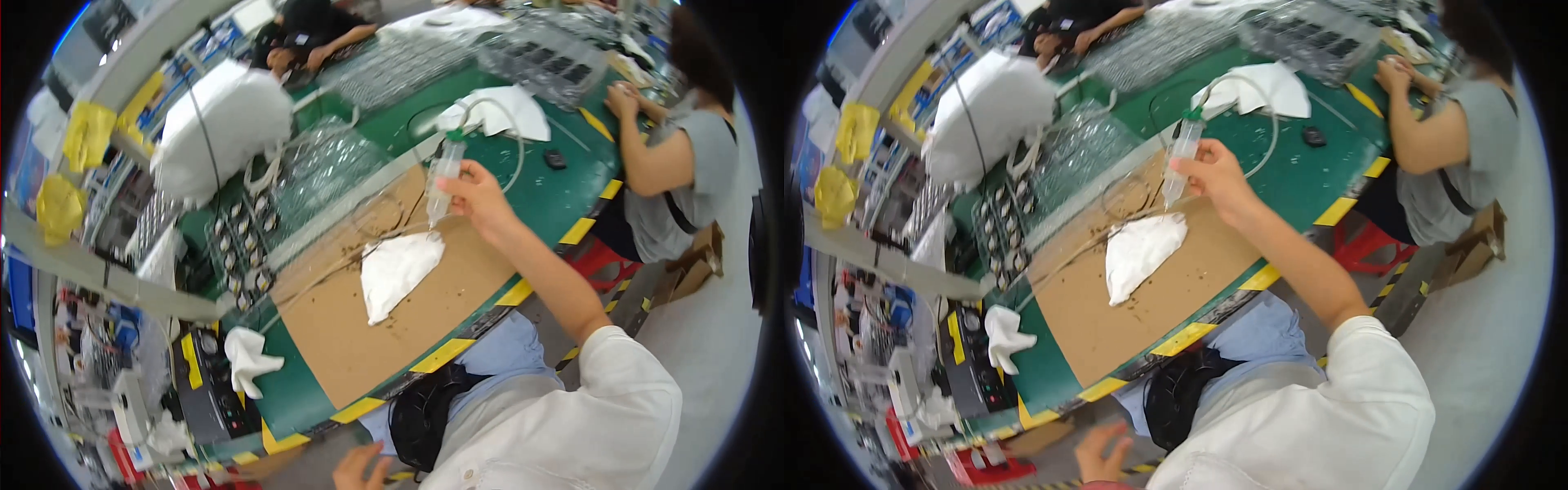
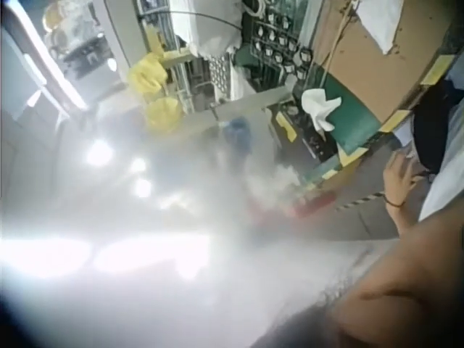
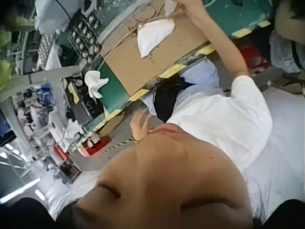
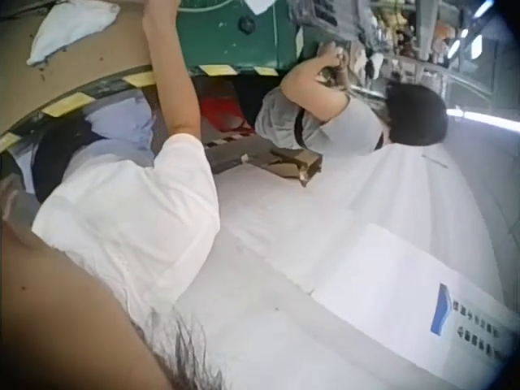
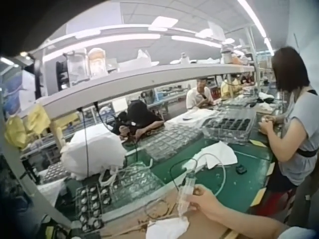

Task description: The person wipes a watch case with a cloth, applies a substance to its edge using a syringe, and then begins wiping a second watch case.

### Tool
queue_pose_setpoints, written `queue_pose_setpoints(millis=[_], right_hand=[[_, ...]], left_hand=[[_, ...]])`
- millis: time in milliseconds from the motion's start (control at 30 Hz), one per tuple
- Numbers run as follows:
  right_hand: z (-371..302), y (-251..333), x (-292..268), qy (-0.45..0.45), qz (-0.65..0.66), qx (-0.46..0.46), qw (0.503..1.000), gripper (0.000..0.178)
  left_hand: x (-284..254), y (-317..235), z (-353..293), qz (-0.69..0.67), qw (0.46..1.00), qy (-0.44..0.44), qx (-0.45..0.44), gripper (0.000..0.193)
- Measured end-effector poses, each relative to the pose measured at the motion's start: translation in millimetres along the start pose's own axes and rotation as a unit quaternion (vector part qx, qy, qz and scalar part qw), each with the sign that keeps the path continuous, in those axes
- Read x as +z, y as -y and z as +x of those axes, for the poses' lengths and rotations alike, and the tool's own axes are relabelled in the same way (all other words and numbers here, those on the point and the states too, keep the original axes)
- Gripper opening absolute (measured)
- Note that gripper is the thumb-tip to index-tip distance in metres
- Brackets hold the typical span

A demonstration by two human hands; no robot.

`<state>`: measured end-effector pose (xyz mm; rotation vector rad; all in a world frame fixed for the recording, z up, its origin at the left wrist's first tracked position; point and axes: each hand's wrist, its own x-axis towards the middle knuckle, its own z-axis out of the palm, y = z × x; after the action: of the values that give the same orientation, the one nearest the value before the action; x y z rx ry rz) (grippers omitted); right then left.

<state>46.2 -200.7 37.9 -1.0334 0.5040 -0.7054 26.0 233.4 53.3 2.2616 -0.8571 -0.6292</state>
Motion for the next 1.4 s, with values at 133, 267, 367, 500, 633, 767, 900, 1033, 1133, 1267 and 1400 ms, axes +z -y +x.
queue_pose_setpoints(millis=[133, 267, 367, 500, 633, 767, 900, 1033, 1133, 1267, 1400], right_hand=[[-8, 17, 12, 0.146, -0.056, 0.046, 0.987, 0.036], [-6, 8, 29, 0.250, -0.136, 0.045, 0.958, 0.038], [-22, -7, 37, 0.271, -0.148, 0.001, 0.951, 0.039], [-28, -12, 32, 0.294, -0.188, -0.061, 0.935, 0.041], [-26, -21, 26, 0.295, -0.225, -0.127, 0.920, 0.041], [-31, -23, 27, 0.300, -0.225, -0.058, 0.925, 0.041], [-27, -22, 23, 0.317, -0.289, -0.163, 0.889, 0.047], [-29, -24, 23, 0.331, -0.266, -0.193, 0.885, 0.043], [-25, -28, 20, 0.323, -0.230, -0.176, 0.901, 0.042], [-16, -23, 7, 0.282, -0.200, -0.153, 0.926, 0.048], [3, -17, 7, 0.167, -0.023, -0.082, 0.982, 0.045]], left_hand=[[-12, -37, 78, 0.092, 0.977, -0.104, 0.162, 0.016], [-16, -54, 149, 0.170, 0.947, -0.140, 0.234, 0.015], [-14, -54, 175, 0.168, 0.935, -0.150, 0.273, 0.019], [-5, -53, 197, 0.159, 0.933, -0.151, 0.287, 0.018], [7, -48, 215, 0.117, 0.936, -0.164, 0.288, 0.016], [11, -48, 226, 0.073, 0.945, -0.161, 0.275, 0.019], [16, -56, 231, 0.048, 0.947, -0.169, 0.267, 0.025], [21, -59, 235, 0.063, 0.941, -0.179, 0.280, 0.027], [17, -56, 242, 0.059, 0.938, -0.188, 0.285, 0.026], [-5, -59, 260, 0.077, 0.953, -0.079, 0.281, 0.021], [-60, -69, 311, 0.014, 0.962, 0.094, 0.256, 0.015]])
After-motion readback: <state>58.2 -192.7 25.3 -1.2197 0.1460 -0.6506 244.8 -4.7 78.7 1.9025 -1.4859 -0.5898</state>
